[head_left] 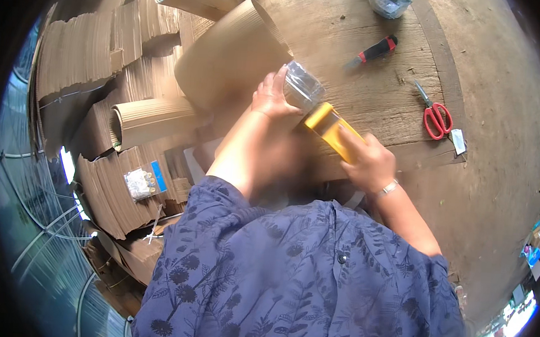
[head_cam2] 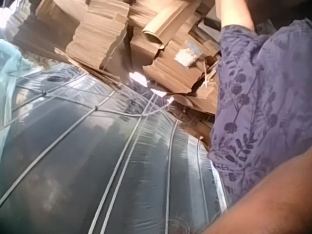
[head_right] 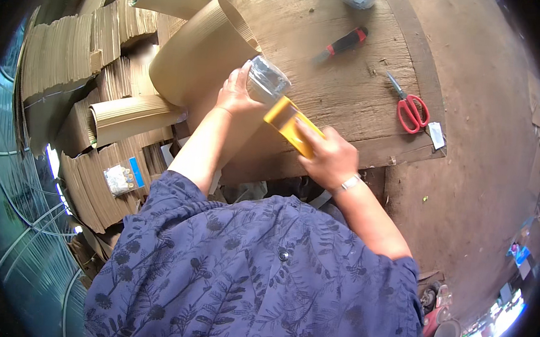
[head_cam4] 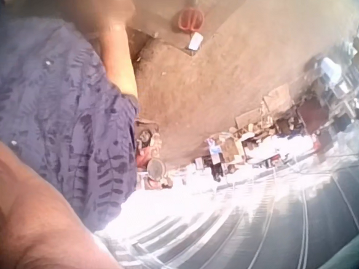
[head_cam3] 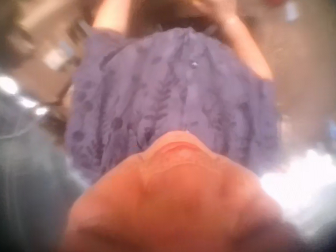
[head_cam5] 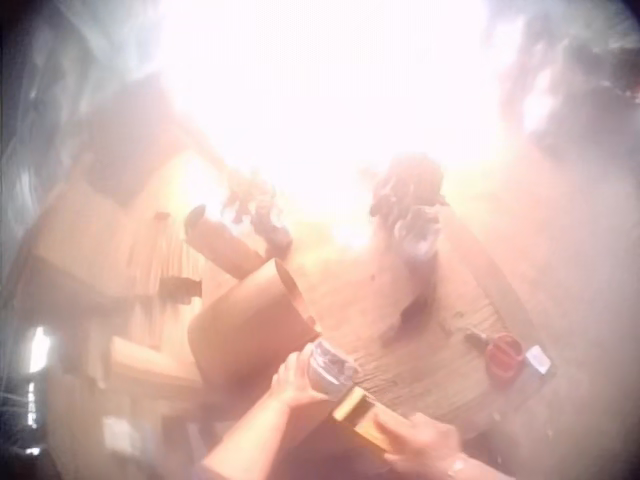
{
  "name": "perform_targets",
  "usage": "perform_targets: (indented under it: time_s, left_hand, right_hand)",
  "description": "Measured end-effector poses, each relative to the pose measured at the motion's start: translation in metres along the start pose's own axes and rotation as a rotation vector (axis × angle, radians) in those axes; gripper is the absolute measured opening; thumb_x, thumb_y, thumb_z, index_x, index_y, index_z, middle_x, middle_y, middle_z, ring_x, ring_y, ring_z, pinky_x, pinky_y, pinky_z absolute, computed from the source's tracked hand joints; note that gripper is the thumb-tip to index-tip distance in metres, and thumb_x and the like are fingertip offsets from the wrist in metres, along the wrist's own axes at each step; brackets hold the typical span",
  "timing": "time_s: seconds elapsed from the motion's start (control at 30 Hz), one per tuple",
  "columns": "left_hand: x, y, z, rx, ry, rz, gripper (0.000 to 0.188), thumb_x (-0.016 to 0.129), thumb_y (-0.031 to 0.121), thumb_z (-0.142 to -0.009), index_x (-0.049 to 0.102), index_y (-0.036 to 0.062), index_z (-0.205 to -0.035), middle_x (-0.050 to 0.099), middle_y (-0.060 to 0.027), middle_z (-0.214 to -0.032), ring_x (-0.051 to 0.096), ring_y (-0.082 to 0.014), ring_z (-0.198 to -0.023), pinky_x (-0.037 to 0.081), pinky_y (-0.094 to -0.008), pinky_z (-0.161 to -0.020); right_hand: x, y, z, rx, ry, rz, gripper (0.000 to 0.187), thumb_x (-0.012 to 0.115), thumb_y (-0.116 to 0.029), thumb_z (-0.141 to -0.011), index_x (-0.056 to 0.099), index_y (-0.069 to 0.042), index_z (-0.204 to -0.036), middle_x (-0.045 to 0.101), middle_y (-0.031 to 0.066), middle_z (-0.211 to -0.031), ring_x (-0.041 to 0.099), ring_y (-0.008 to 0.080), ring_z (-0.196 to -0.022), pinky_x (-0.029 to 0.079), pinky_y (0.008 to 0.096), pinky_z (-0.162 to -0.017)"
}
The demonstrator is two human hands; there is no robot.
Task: The person rolls corrugated cardboard sheets into cylindrical shapes and secures them with clear tape to form planters. They place small potted plants inside the finished cardboard cylinders and set them on the table.
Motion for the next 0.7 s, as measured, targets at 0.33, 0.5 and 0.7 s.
perform_targets:
  time_s: [0.33,0.5,0.7]
  left_hand:
    - [-0.020,-0.013,-0.039,0.186,-0.092,0.268,0.135,0.098,0.038,-0.048,0.023,0.0148,-0.158,0.041,-0.0176,-0.154,0.039,-0.0330,-0.143,0.035,-0.0425,-0.119]
    - [-0.041,-0.001,-0.042,0.356,-0.250,0.677,0.130,0.097,0.028,-0.048,0.028,0.0095,-0.157,0.046,-0.0126,-0.150,0.031,-0.0283,-0.147,0.027,-0.0409,-0.122]
    - [0.001,0.036,-0.012,0.470,-0.502,0.725,0.111,0.096,0.030,-0.061,0.036,0.0069,-0.151,0.048,-0.0105,-0.146,0.040,-0.0226,-0.139,0.032,-0.0385,-0.118]
  right_hand:
    - [0.082,0.057,-0.058,0.183,-0.311,0.178,0.058,0.075,-0.030,-0.077,0.061,-0.037,-0.133,0.064,0.0137,-0.095,0.068,0.0335,-0.082,0.056,0.0470,-0.073]
    - [0.106,0.049,-0.089,0.081,-0.217,0.074,0.058,0.075,-0.031,-0.073,0.065,-0.036,-0.130,0.066,0.0168,-0.098,0.068,0.0374,-0.088,0.056,0.0477,-0.077]
    - [0.046,0.054,0.005,0.096,-0.130,0.156,0.054,0.075,-0.040,-0.073,0.065,-0.042,-0.126,0.061,0.0095,-0.080,0.067,0.0334,-0.067,0.055,0.0461,-0.060]
Point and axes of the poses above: each hand's wrist, its own z-axis away from the middle knuckle, its own x-axis out of the palm, y = z × x, the point moved 6 cm from there along -z, towards the middle knuckle
